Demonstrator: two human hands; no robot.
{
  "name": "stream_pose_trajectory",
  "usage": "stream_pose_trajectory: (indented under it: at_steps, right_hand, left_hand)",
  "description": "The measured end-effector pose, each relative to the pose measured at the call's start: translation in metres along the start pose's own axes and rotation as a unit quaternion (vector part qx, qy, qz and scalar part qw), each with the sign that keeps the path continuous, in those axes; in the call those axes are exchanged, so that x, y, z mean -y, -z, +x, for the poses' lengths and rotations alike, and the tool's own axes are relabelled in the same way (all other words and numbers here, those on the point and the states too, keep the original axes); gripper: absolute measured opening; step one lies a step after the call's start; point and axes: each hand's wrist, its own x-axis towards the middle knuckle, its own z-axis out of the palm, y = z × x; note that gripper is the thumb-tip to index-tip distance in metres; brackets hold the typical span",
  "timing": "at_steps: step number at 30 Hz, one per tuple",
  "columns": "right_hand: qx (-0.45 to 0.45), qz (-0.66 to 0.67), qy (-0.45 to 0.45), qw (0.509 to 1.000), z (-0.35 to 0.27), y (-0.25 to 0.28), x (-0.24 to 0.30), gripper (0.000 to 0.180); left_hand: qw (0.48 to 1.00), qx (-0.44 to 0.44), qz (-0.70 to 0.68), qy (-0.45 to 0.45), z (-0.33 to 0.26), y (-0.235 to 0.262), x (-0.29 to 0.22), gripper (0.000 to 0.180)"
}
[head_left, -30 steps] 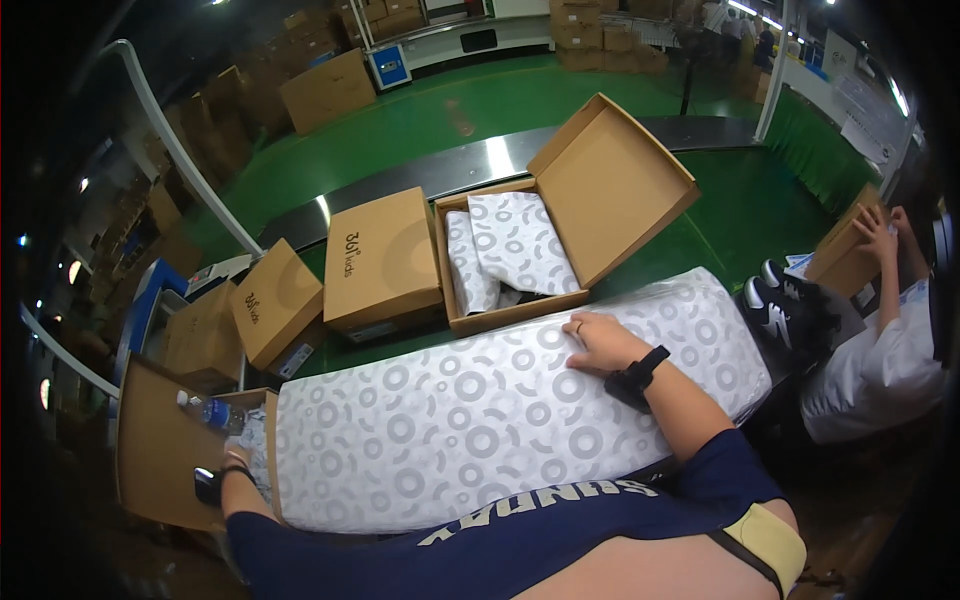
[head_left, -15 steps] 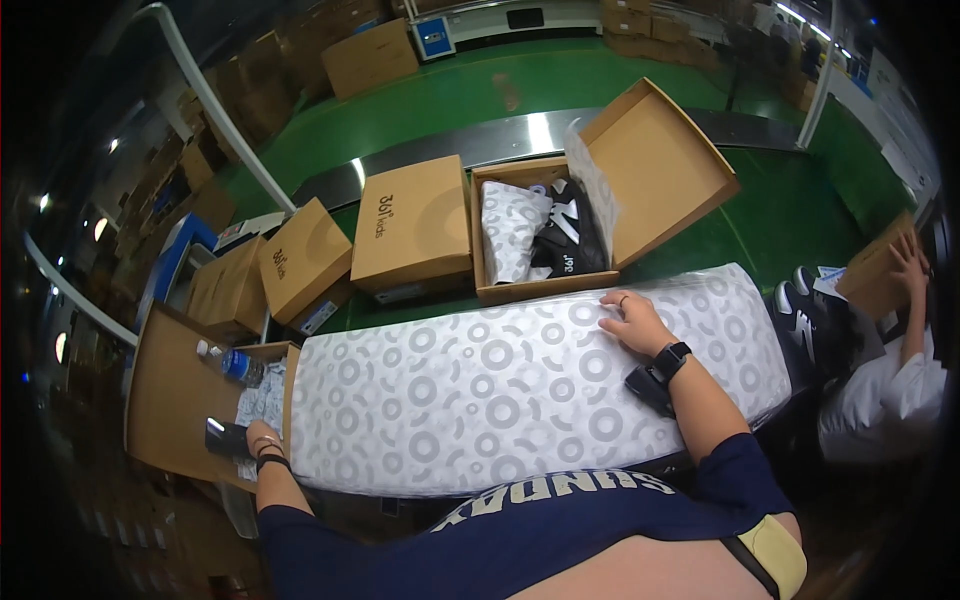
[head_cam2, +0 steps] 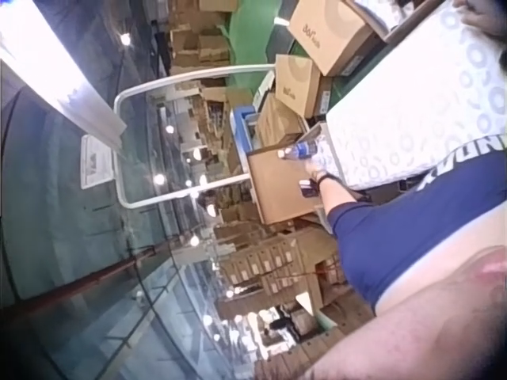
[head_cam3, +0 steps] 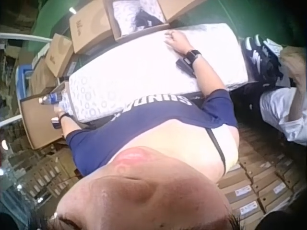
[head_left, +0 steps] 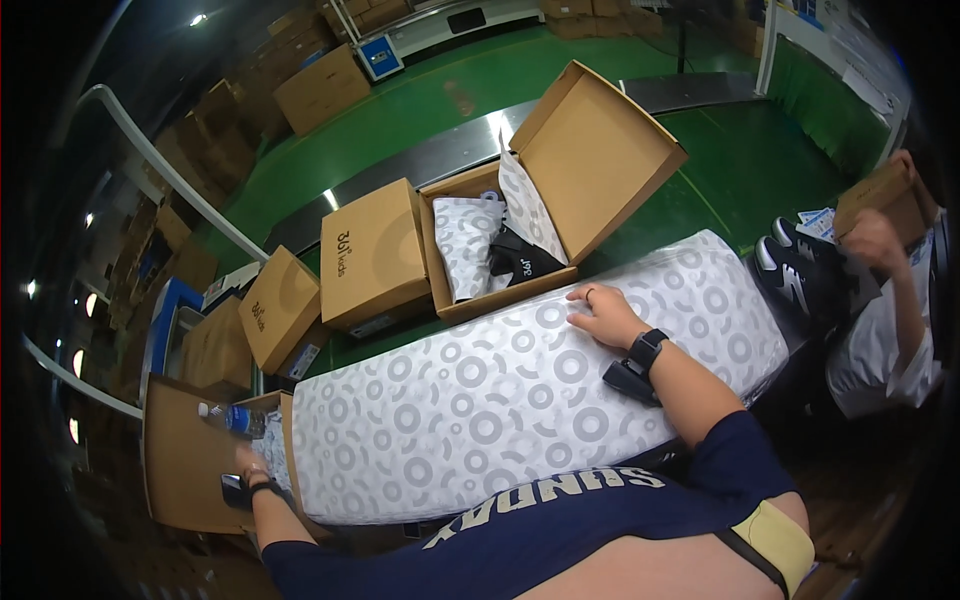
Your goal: Packing finished shoes into shoe boxes at a manufacturing station.
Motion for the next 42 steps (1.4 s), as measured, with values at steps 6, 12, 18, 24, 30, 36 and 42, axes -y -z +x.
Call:
stream_pose_trajectory:
  at_steps: [6,12,18,24,30,36,42]
  right_hand:
    - [0.052,-0.184,-0.023,0.981,0.010,0.022,-0.013,0.033]
    - [0.110,-0.197,-0.205,0.952,0.068,0.065,0.007,0.057]
    - [0.178,-0.149,-0.044,0.972,0.066,0.040,-0.004,0.087]
    - [0.179,-0.235,-0.038,0.955,0.085,0.026,0.012,0.081]
    - [0.070,-0.232,-0.105,0.965,0.074,0.021,0.006,0.062]
    - [-0.148,-0.076,-0.134,0.977,0.057,0.024,-0.036,0.044]
    - [-0.385,-0.032,-0.170,0.906,0.067,0.084,-0.089,0.047]
  left_hand:
    - [0.753,0.399,-0.509,-0.120,-0.118,-0.004,-0.384,0.046]
    - [0.777,0.486,-0.392,-0.082,-0.194,-0.124,-0.455,0.079]
    - [0.625,0.620,-0.474,-0.032,-0.230,-0.099,-0.495,0.068]
    - [0.819,0.334,-0.295,-0.362,-0.204,-0.178,-0.479,0.045]
    - [0.857,0.337,-0.042,-0.388,-0.226,-0.113,-0.515,0.052]
    - [0.794,0.178,0.117,-0.569,-0.265,-0.078,-0.484,0.078]
    - [0.804,0.144,0.127,-0.562,-0.244,-0.121,-0.483,0.079]
